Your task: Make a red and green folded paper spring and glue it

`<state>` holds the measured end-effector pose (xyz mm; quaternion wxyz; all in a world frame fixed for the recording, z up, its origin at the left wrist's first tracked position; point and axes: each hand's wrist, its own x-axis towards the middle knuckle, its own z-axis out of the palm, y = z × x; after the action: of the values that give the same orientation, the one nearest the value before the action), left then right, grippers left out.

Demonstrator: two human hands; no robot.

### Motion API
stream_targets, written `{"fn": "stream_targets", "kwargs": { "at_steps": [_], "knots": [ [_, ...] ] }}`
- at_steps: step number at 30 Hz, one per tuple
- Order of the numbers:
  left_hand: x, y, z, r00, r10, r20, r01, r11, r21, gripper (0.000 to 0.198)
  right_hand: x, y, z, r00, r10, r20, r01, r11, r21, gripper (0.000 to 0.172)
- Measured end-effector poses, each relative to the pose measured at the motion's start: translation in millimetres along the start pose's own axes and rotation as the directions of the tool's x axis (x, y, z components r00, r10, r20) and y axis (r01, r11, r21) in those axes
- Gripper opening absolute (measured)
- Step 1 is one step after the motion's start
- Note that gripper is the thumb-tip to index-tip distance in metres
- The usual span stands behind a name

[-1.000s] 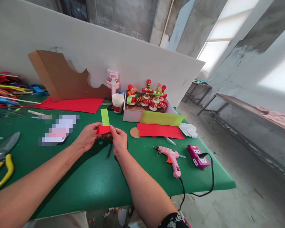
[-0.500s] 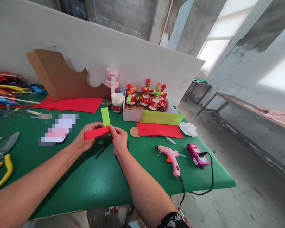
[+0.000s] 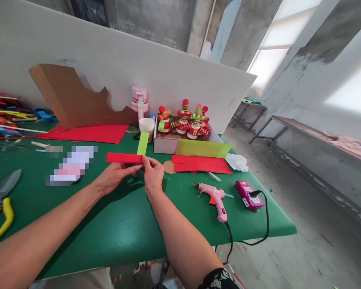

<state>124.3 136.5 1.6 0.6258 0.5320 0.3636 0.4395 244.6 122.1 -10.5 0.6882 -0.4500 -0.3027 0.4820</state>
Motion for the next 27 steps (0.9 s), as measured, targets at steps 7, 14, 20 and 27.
{"fn": "stream_targets", "kwargs": {
  "at_steps": [7, 14, 20, 27],
  "knots": [
    [7, -3, -7.1, 0.979, 0.074, -0.189, -0.085, 0.995, -0.051, 0.035, -5, -3, 2, 0.996, 0.012, 0.092, -0.010, 1.000, -0.022, 0.024],
    [8, 0, -10.5, 0.972, 0.100, -0.214, -0.102, 0.995, 0.000, 0.033, -4, -8, -2, 0.972, 0.122, 0.201, -0.131, 0.991, 0.030, 0.031],
    [6, -2, -5.8, 0.980, 0.075, -0.185, -0.076, 0.997, 0.003, 0.036, 2, -5, -3, 0.985, 0.126, 0.119, -0.131, 0.991, 0.038, 0.027],
    [8, -3, -5.9, 0.968, 0.046, -0.245, -0.074, 0.992, -0.104, 0.040, 3, -7, -3, 0.981, 0.169, 0.093, -0.174, 0.983, 0.051, 0.028]
  ]
}}
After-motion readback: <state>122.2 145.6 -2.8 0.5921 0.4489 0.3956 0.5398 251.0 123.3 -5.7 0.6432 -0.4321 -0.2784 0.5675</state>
